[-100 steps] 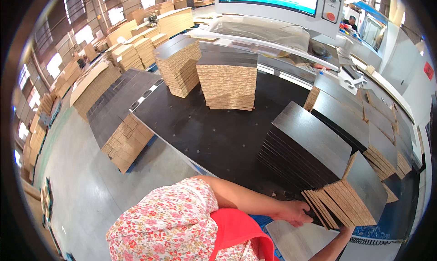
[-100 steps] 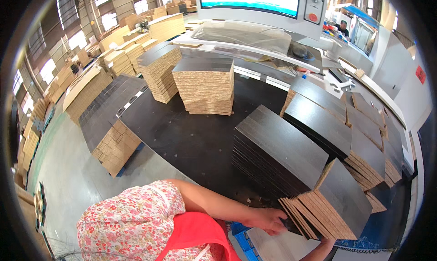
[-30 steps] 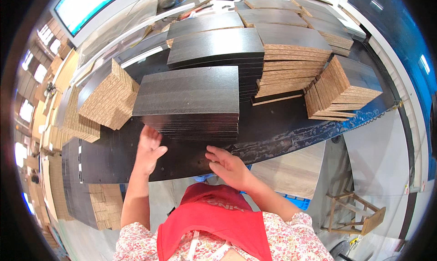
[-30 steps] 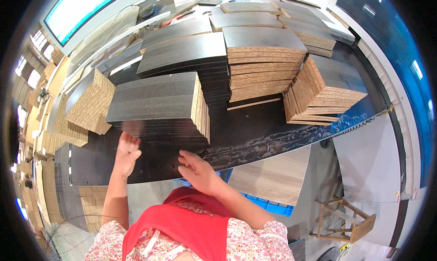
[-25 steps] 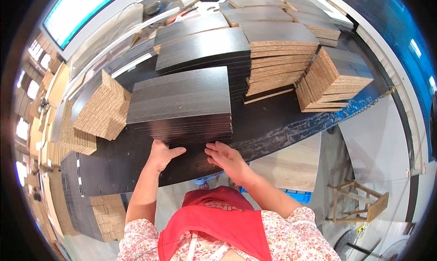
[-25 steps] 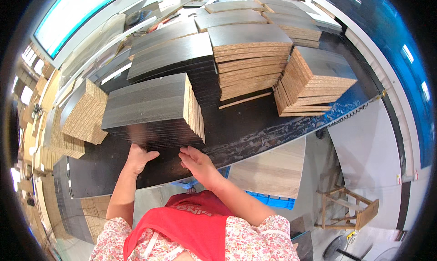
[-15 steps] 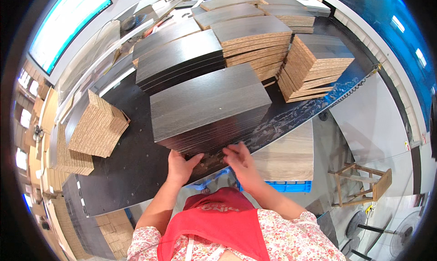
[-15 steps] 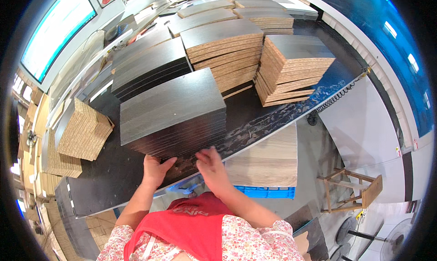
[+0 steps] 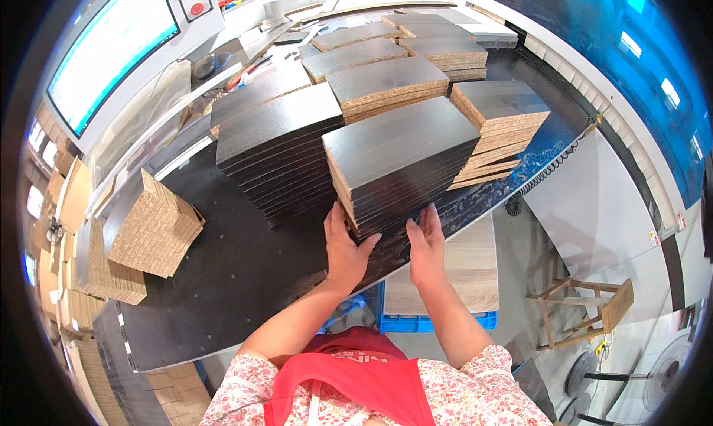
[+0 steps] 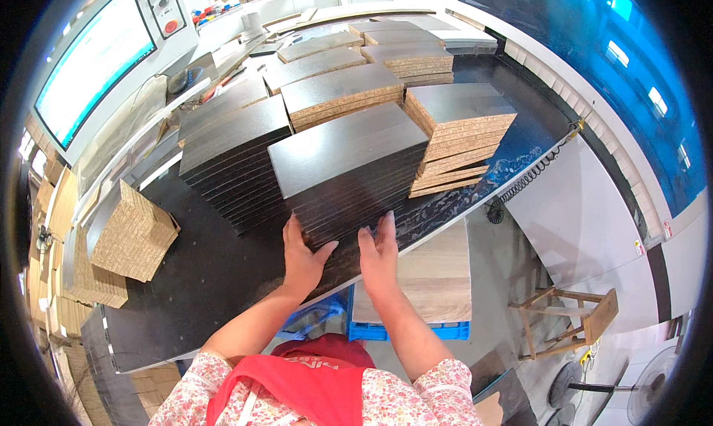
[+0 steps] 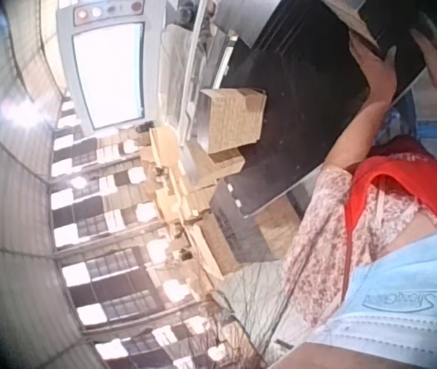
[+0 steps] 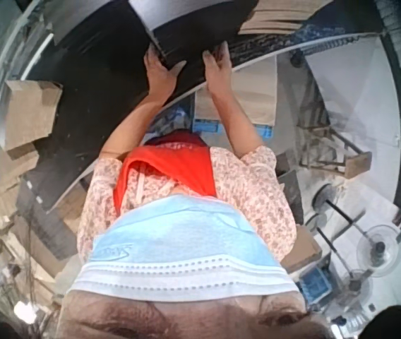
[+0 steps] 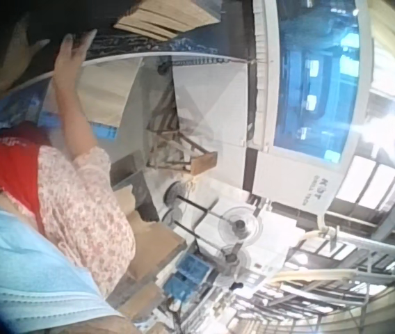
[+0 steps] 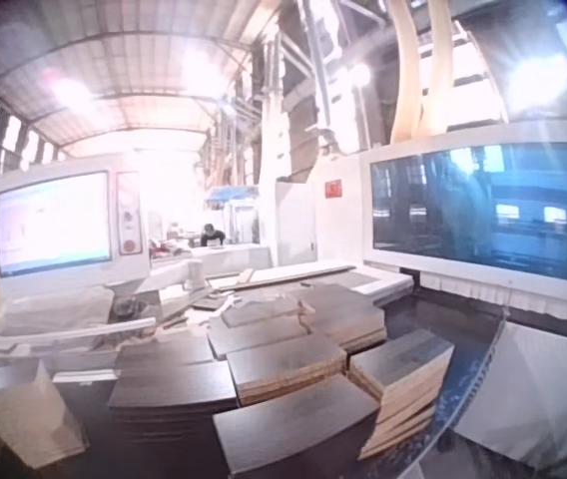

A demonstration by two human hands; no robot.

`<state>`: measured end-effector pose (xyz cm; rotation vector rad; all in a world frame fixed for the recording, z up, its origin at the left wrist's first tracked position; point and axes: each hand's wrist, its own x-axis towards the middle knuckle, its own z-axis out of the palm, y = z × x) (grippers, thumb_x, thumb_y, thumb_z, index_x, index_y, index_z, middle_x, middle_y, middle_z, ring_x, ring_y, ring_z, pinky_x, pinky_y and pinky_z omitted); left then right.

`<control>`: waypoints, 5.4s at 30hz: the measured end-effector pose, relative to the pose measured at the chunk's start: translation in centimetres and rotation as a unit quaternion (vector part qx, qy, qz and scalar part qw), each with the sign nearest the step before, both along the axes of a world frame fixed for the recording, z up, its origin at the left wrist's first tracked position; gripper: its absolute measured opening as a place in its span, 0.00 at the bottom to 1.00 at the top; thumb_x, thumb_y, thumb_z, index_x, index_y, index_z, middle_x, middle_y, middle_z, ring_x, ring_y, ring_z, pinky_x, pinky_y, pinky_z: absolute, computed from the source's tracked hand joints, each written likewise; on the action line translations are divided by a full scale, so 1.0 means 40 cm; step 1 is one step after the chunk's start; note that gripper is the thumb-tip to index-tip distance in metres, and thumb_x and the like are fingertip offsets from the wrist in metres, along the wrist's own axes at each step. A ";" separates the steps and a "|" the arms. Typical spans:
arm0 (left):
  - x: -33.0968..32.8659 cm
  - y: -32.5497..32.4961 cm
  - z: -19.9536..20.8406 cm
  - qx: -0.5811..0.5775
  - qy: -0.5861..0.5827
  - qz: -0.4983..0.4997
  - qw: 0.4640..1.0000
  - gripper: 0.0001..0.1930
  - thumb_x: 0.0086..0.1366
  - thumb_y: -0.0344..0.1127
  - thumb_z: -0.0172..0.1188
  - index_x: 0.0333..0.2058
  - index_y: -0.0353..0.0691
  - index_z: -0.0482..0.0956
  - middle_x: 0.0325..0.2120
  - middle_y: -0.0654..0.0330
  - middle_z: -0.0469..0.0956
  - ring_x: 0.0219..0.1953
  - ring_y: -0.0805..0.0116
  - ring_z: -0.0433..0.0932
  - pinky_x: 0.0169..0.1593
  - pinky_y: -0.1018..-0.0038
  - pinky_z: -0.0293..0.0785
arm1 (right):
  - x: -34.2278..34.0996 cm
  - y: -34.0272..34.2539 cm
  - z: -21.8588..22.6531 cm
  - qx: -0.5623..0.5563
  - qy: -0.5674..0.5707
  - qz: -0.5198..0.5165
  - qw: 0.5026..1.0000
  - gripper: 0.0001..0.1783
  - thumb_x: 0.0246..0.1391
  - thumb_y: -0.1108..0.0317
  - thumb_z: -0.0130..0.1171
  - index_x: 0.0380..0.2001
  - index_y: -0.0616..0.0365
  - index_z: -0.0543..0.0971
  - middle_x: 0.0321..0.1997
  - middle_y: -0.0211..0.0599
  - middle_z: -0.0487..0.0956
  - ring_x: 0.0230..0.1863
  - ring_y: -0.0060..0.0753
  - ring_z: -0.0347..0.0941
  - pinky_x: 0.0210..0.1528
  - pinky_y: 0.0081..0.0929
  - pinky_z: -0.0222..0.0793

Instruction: The person stacks wood panels on a table and سپس aligns them against a guide rail of an industrial machine before feeding them into the machine one by one.

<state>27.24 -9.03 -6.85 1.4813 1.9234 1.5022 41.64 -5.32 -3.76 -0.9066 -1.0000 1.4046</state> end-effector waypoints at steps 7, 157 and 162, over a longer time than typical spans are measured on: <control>0.041 0.102 -0.001 0.007 0.037 0.039 0.999 0.52 0.48 0.29 0.75 0.66 0.29 0.49 0.59 0.44 0.56 0.57 0.52 0.69 0.60 0.65 0.69 | 0.056 0.131 -0.033 -0.022 0.030 0.015 0.999 0.37 0.62 0.68 0.53 0.68 0.72 0.53 0.72 0.50 0.57 0.72 0.37 0.55 0.69 0.32 0.55; -1.571 -1.128 -0.080 0.230 -0.557 -0.051 0.796 0.30 0.72 0.57 0.40 0.61 0.42 0.67 0.59 0.58 0.71 0.59 0.55 0.70 0.62 0.57 0.67 | -1.350 -0.743 0.004 0.133 -0.175 0.489 0.844 0.40 0.68 0.44 0.38 0.68 0.70 0.55 0.73 0.64 0.50 0.76 0.56 0.42 0.74 0.36 0.40; -1.545 -1.129 -0.081 0.234 -0.525 0.163 0.802 0.29 0.73 0.55 0.41 0.61 0.40 0.66 0.59 0.57 0.70 0.59 0.57 0.69 0.63 0.60 0.66 | -1.349 -0.732 -0.003 0.126 -0.172 0.501 0.839 0.39 0.69 0.45 0.40 0.68 0.69 0.55 0.73 0.62 0.51 0.76 0.52 0.42 0.75 0.34 0.39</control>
